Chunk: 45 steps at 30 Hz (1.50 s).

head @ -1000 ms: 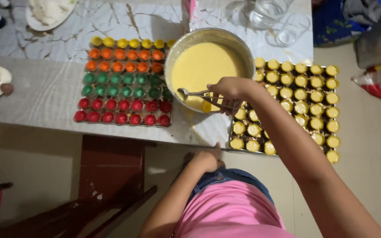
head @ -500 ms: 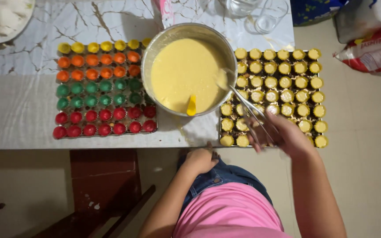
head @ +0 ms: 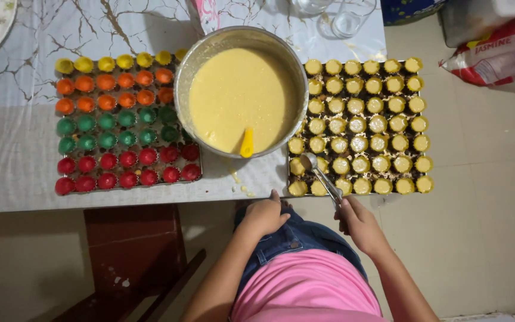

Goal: The recorder uses a scoop to fill small muffin or cake molds with yellow batter.

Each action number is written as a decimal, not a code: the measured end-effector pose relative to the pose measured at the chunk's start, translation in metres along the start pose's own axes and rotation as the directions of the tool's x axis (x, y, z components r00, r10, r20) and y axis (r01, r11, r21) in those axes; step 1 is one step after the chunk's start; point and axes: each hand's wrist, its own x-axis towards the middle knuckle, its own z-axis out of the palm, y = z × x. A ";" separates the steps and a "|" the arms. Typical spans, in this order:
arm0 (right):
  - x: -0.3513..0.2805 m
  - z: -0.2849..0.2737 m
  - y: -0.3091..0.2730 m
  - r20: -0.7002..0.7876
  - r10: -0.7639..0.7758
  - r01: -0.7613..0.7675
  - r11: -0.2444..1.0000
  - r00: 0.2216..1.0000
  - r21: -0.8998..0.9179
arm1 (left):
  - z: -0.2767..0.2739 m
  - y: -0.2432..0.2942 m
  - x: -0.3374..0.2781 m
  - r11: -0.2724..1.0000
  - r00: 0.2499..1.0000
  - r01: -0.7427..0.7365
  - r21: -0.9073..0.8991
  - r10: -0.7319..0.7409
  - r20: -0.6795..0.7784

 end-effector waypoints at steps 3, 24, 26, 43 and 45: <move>-0.010 0.007 -0.020 -0.083 -0.013 0.002 0.990 0.996 -0.142 | 0.005 -0.003 0.002 1.000 1.000 0.009 0.009 -0.009 0.007; -0.013 0.010 -0.034 -0.127 -0.074 0.020 0.924 0.989 -0.382 | 0.007 0.006 0.005 0.997 0.999 0.034 0.076 -0.035 0.003; -0.013 0.009 -0.034 -0.125 -0.084 0.028 0.917 0.989 -0.397 | 0.007 0.007 0.003 0.996 0.999 0.036 0.081 -0.036 -0.002; 0.014 -0.010 0.018 0.158 0.047 -0.083 0.970 0.986 0.228 | 0.005 0.012 0.002 0.994 0.997 0.073 0.082 -0.075 0.019; 0.014 -0.011 0.018 0.179 0.048 -0.091 0.967 0.983 0.240 | 0.012 0.008 0.005 0.994 0.997 0.071 0.079 -0.071 0.000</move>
